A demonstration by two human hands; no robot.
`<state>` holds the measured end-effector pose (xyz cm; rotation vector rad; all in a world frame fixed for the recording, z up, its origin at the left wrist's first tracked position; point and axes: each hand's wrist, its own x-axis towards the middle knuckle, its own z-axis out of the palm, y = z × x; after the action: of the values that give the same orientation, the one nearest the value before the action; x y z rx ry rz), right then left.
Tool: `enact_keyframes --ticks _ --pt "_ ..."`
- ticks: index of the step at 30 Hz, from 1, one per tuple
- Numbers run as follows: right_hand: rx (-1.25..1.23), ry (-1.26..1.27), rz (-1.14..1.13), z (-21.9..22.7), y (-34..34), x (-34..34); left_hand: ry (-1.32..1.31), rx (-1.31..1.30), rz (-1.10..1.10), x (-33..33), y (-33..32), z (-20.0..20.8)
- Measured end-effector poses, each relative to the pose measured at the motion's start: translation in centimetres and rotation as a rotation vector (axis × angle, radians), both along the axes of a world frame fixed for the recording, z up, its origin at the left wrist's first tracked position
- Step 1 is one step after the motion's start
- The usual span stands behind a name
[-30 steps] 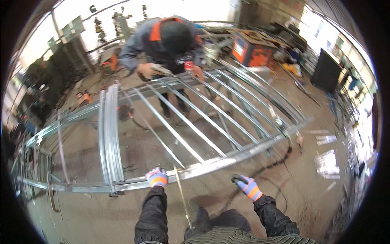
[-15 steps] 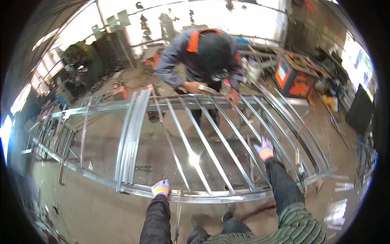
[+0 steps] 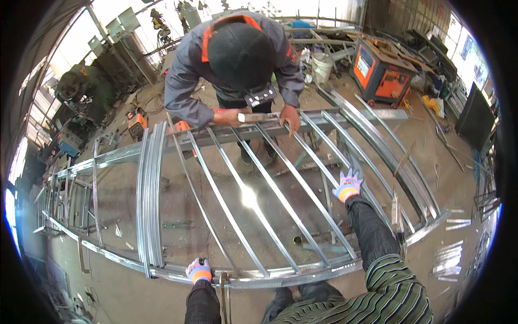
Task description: The person positions and welds metal bars onto a large metal frame using a handheld welding torch. They retrieve additional metal bars from a nearby rack and continue welding them into place on the frame.
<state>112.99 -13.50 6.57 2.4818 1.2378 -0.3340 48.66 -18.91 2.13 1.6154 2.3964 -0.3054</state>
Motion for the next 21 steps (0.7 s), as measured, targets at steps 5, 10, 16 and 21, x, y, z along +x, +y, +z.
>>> enact_keyframes --ticks 5,10,16,21 --pt "0.028 -0.02 0.032 -0.7 -0.2 0.1 -0.071 -0.055 -0.044 -1.4 0.0 -0.9" --pt "-0.019 -0.054 0.016 -1.3 0.3 0.2 -0.029 0.206 -0.021 -3.7 1.0 -1.9" --pt "-0.174 -0.111 -0.155 -2.9 2.5 0.5 -0.064 0.308 0.039 -3.3 0.2 -2.9" --pt "-0.405 -0.127 -0.119 -3.4 4.9 2.2 -0.079 0.192 0.03 -3.1 0.3 -2.2"
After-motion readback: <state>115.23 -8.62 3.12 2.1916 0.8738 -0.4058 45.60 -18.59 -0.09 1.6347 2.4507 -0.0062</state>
